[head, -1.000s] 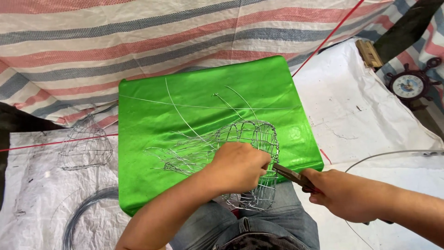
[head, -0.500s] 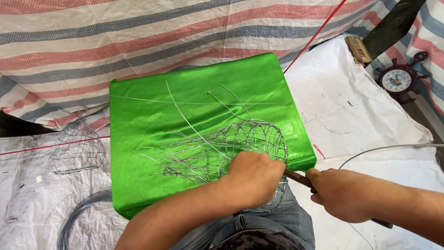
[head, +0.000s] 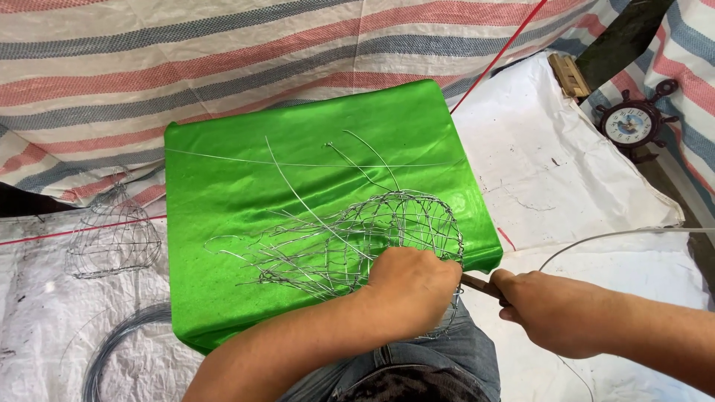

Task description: Refining the structure of a wire cage by cutting excess wire and bending ends using pliers.

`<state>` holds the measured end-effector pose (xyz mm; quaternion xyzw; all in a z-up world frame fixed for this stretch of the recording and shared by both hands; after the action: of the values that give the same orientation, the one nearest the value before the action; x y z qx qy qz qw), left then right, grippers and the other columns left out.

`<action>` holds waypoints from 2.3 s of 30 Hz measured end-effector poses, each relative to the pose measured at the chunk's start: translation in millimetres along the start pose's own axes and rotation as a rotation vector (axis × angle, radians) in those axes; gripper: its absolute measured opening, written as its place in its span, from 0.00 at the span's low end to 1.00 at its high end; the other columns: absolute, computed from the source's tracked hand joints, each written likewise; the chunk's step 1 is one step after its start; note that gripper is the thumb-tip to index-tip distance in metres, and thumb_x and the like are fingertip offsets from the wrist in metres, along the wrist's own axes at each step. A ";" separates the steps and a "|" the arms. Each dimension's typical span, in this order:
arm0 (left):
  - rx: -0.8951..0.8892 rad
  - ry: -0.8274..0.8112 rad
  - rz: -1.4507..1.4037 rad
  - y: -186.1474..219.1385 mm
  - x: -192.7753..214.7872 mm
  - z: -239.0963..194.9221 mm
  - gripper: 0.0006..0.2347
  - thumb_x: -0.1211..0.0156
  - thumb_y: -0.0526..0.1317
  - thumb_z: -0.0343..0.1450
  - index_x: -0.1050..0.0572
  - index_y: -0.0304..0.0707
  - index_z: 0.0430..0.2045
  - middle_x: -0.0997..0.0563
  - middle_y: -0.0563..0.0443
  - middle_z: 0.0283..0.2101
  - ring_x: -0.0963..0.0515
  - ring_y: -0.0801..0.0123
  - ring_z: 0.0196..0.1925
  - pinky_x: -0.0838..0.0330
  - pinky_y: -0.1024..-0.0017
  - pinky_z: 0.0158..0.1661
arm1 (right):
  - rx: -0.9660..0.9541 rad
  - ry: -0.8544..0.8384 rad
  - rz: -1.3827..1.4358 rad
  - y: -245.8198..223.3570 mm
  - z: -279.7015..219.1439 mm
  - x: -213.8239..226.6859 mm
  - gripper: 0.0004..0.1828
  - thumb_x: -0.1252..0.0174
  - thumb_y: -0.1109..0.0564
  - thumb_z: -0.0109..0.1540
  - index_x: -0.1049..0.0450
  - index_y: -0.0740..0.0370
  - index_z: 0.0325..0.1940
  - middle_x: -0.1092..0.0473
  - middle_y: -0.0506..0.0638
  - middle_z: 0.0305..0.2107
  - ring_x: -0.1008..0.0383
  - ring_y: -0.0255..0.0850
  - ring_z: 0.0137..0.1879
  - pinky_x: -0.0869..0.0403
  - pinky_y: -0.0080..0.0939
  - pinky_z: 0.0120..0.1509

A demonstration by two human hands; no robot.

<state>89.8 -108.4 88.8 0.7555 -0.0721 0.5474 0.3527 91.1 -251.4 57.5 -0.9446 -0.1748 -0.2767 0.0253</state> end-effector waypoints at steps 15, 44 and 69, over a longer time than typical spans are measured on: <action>0.089 0.083 -0.065 -54.3 3.9 -36.5 0.04 0.39 0.44 0.69 0.19 0.50 0.27 0.17 0.48 0.24 0.19 0.49 0.23 0.28 0.54 0.25 | 0.558 0.530 0.128 -21.0 97.5 -32.6 0.19 0.41 0.44 0.64 0.32 0.51 0.55 0.20 0.41 0.37 0.16 0.37 0.37 0.18 0.39 0.42; 0.071 0.161 -0.008 -36.8 9.3 -26.7 0.02 0.40 0.35 0.66 0.22 0.39 0.24 0.19 0.44 0.21 0.20 0.50 0.19 0.27 0.56 0.22 | 0.241 0.332 -0.184 -3.0 25.5 -1.7 0.21 0.46 0.42 0.66 0.42 0.47 0.58 0.25 0.40 0.43 0.19 0.37 0.48 0.20 0.46 0.47; 0.217 -0.070 -0.355 -138.3 23.2 -49.1 0.05 0.40 0.43 0.71 0.18 0.51 0.30 0.12 0.58 0.30 0.15 0.51 0.44 0.26 0.54 0.50 | 0.022 0.698 0.211 25.7 194.9 -16.0 0.29 0.51 0.39 0.68 0.45 0.43 0.72 0.30 0.49 0.51 0.22 0.50 0.57 0.21 0.53 0.57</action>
<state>129.1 30.5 53.9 0.8083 0.1092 0.4548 0.3576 187.5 -252.4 -114.6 -0.8058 -0.0601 -0.5764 0.1218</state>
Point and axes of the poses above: each hand's wrist, its own z-axis towards the middle knuckle, its own x-axis out of the back of the hand, y = z × x, the point moved 9 cm from there along z, towards the middle knuckle
